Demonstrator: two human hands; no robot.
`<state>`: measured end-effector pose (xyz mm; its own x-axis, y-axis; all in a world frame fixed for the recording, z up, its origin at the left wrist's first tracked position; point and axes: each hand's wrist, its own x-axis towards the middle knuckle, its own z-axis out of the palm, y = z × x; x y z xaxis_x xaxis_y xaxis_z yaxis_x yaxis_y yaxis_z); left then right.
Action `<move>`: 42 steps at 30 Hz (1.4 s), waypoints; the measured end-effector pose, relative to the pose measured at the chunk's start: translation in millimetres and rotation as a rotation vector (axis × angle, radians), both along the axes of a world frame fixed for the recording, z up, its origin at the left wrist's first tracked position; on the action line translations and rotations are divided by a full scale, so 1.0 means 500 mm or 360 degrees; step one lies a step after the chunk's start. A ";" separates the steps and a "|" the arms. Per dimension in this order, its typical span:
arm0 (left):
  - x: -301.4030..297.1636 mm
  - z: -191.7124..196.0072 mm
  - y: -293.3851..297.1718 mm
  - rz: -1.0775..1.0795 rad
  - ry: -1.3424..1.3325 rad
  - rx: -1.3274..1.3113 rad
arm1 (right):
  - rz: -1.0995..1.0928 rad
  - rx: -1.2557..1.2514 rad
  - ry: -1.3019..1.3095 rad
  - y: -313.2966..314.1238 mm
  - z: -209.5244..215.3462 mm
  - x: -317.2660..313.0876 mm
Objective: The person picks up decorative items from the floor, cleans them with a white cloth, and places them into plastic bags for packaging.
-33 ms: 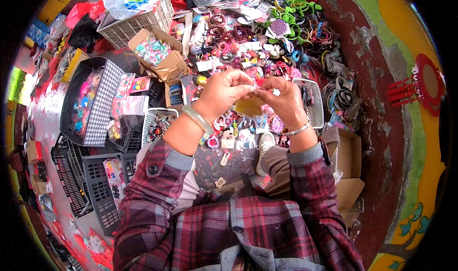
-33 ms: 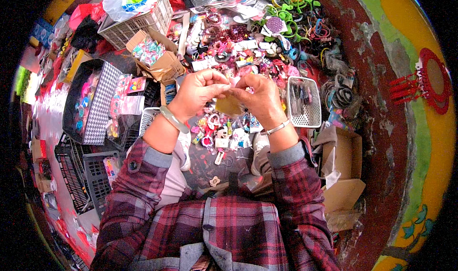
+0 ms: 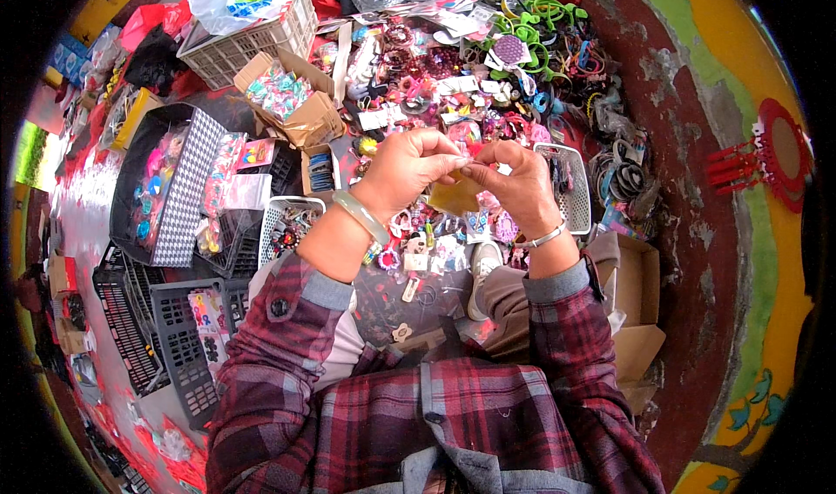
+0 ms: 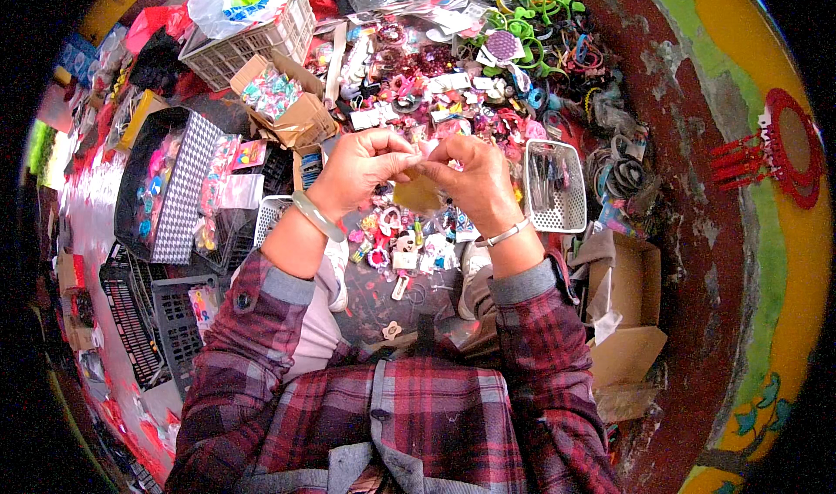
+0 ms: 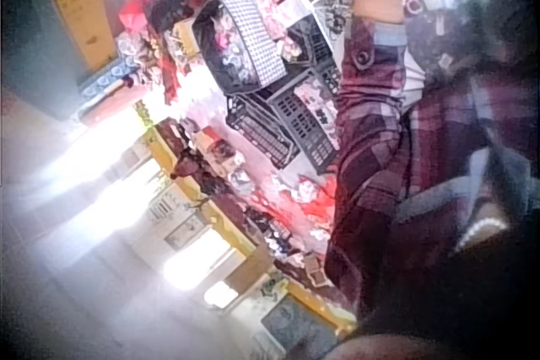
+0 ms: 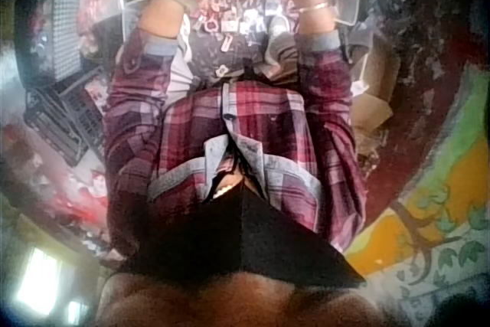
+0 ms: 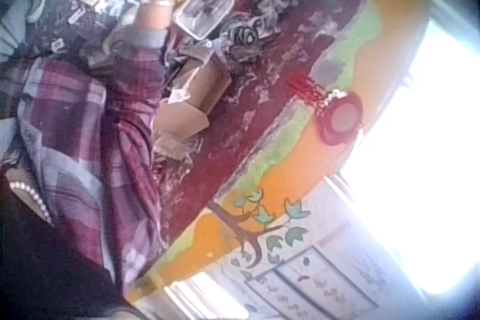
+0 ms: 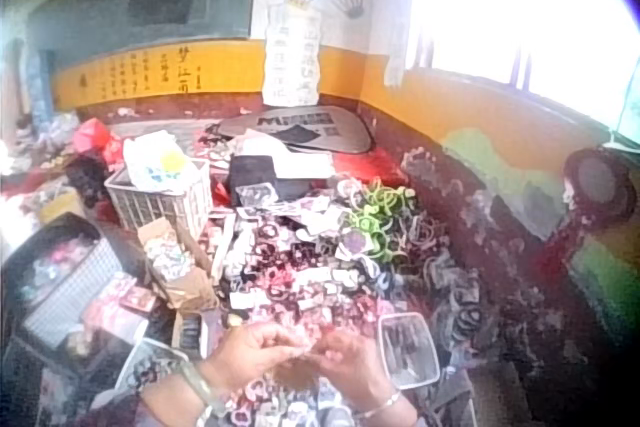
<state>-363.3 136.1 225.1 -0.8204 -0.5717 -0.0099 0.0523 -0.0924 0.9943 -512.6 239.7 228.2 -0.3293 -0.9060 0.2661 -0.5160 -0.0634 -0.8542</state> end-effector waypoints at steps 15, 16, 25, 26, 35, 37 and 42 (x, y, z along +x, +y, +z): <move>0.024 0.032 -0.014 0.0066 0.0068 0.0000 | 0.0064 0.0025 -0.0487 0.019 0.026 -0.030; 0.025 0.032 -0.014 0.0067 0.0070 0.0024 | 0.0054 0.0040 -0.0539 0.019 0.026 -0.031; 0.027 0.034 -0.019 0.0177 0.0067 0.0089 | 0.0038 0.0007 -0.0844 0.024 0.032 -0.041; 0.027 0.034 -0.022 0.0237 0.0053 0.0068 | -0.0020 -0.0056 -0.0946 0.023 0.028 -0.047; 0.062 0.008 -0.097 0.0691 0.0349 0.0481 | 0.0327 0.0373 -0.0777 0.028 0.029 -0.052; 0.068 0.006 -0.109 0.0723 0.0371 0.0467 | 0.0338 0.0442 -0.0761 0.029 0.021 -0.060; 0.085 0.003 -0.120 0.0770 0.0417 0.0487 | 0.0209 0.0547 -0.0885 0.025 0.013 -0.049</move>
